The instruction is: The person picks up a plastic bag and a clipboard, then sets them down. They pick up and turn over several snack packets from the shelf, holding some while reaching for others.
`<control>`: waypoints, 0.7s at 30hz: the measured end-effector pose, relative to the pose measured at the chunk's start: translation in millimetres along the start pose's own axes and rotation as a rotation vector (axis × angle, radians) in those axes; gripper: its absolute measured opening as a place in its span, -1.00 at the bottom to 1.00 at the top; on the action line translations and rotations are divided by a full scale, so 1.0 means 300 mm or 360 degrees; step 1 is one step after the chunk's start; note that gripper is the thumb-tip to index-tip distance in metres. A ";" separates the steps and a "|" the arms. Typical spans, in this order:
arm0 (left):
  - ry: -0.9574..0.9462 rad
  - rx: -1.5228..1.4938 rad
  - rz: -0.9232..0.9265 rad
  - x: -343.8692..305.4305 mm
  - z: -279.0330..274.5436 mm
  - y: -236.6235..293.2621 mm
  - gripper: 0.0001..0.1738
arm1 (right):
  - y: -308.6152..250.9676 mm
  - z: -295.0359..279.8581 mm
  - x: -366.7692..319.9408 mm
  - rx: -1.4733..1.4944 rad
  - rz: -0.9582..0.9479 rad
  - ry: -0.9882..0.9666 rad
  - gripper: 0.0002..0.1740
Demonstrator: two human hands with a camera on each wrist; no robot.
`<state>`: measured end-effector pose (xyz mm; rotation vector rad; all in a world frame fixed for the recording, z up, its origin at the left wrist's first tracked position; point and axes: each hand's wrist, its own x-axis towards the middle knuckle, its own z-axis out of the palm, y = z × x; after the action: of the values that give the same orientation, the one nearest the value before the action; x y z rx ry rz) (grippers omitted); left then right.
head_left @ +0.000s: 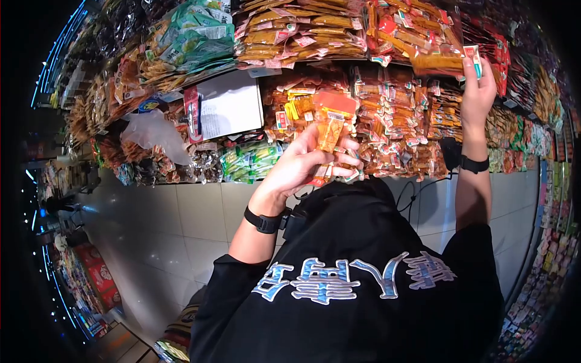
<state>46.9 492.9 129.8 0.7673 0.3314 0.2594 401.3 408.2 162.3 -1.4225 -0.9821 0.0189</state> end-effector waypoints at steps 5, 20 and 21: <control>0.0030 0.0443 -0.0171 -0.015 -0.007 -0.026 -0.58 | -0.225 0.087 -0.098 0.0849 0.0447 -0.1205 -0.76; 0.0083 0.0177 0.0233 -0.034 0.008 -0.067 -0.51 | -0.168 0.066 -0.376 0.0694 0.0929 -0.0892 -0.82; 0.0088 0.0130 0.0292 -0.039 0.009 -0.073 -0.52 | -0.204 0.068 -0.401 0.0820 0.1026 -0.0767 -0.82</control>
<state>39.6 472.0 118.4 0.8734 0.3256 0.4424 281.8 344.9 142.9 -1.2071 -0.7748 1.0563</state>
